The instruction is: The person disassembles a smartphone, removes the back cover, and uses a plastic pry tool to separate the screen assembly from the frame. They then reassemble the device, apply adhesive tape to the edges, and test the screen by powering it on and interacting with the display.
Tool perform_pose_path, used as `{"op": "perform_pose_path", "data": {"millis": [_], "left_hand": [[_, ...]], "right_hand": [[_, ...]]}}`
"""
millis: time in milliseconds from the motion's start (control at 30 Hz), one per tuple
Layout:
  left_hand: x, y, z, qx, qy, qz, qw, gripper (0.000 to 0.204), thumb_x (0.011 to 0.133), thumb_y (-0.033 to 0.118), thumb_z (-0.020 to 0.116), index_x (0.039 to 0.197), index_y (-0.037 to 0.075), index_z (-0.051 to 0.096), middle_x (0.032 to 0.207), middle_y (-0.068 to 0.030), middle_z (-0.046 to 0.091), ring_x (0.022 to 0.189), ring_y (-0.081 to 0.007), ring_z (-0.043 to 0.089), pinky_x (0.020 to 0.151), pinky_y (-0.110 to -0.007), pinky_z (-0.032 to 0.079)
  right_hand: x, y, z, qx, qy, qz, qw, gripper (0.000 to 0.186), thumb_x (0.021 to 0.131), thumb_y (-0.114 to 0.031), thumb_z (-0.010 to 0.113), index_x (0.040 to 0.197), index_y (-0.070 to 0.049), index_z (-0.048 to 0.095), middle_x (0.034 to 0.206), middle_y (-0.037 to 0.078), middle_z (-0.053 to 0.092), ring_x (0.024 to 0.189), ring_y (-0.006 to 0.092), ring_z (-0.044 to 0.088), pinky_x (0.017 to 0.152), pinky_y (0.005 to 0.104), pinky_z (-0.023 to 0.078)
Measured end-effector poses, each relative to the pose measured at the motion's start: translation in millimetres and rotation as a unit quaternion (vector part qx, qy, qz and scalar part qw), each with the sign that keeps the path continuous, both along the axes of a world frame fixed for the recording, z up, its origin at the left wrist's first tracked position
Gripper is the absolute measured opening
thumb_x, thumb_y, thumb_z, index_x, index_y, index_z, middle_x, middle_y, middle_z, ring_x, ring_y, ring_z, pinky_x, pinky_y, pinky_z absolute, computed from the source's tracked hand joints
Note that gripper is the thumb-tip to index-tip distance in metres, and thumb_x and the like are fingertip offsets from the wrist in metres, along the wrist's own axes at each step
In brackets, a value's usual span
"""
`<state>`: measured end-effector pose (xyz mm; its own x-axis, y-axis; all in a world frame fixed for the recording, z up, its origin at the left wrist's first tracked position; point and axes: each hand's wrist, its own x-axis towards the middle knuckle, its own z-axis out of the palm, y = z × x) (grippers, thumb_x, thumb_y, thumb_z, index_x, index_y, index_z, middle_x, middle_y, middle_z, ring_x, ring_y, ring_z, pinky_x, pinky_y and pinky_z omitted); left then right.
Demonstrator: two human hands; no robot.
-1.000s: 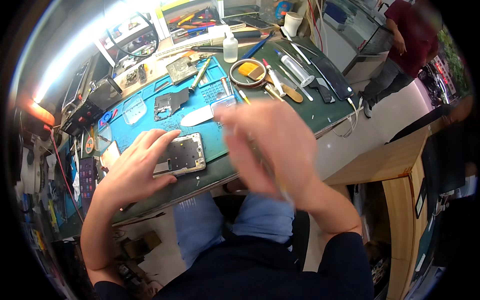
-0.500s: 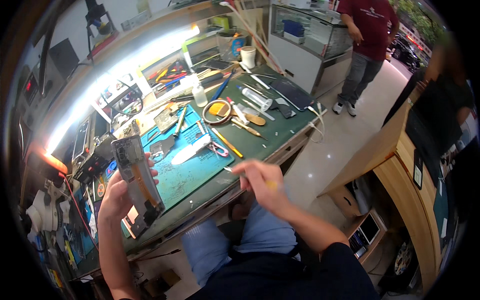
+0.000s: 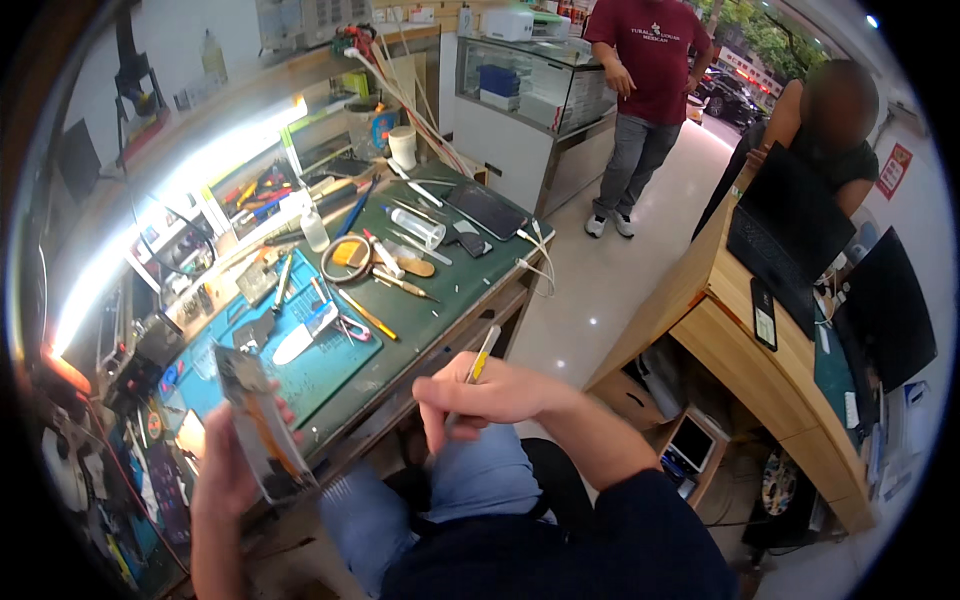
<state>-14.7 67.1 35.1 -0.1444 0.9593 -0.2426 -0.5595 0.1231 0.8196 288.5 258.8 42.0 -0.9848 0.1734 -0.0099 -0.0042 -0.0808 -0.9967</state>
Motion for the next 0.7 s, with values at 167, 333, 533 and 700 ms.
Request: {"op": "perform_pose_path", "data": {"millis": [167, 333, 533, 700], "left_hand": [[26.5, -24.9, -9.9, -0.067, -0.035, -0.053, 0.996, 0.073, 0.092, 0.041, 0.064, 0.145, -0.004, 0.042, 0.119, -0.0167, 0.064, 0.116, -0.0332, 0.064, 0.107, -0.058, 0.05], [43.1, -13.6, -9.8, -0.079, -0.046, -0.084, 0.992, 0.077, 0.092, 0.045, 0.067, 0.146, -0.004, 0.042, 0.122, -0.0178, 0.063, 0.117, -0.0332, 0.064, 0.111, -0.059, 0.046], [48.3, -8.5, -15.9, -0.046, -0.037, -0.065, 0.996, 0.07, 0.094, 0.046, 0.063, 0.143, -0.001, 0.047, 0.115, -0.0136, 0.065, 0.112, -0.0285, 0.065, 0.105, -0.057, 0.052], [53.0, -9.2, -15.2, -0.042, -0.052, -0.042, 0.997, 0.066, 0.097, 0.049, 0.057, 0.141, 0.0, 0.049, 0.113, -0.0118, 0.064, 0.106, -0.0262, 0.067, 0.099, -0.053, 0.056]], "right_hand": [[-12.7, -31.1, -72.0, -0.063, -0.113, -0.061, 0.99, 0.056, 0.105, -0.052, 0.053, 0.082, -0.005, 0.074, 0.061, -0.002, 0.056, 0.056, 0.0048, 0.048, 0.05, 0.0223, 0.034], [8.1, -22.8, -65.3, -0.071, -0.063, -0.079, 0.992, 0.052, 0.106, -0.044, 0.055, 0.078, -0.004, 0.072, 0.06, -0.002, 0.055, 0.054, 0.0046, 0.044, 0.049, 0.0229, 0.032], [21.9, -22.3, -51.3, -0.079, -0.034, -0.112, 0.99, 0.052, 0.107, -0.036, 0.055, 0.071, -0.001, 0.07, 0.061, 0.0, 0.058, 0.052, 0.0051, 0.04, 0.047, 0.0235, 0.029], [28.3, -29.2, -57.7, -0.081, -0.043, -0.116, 0.989, 0.048, 0.104, -0.039, 0.06, 0.072, -0.005, 0.07, 0.064, -0.002, 0.062, 0.051, 0.0026, 0.039, 0.047, 0.0223, 0.027]]}}
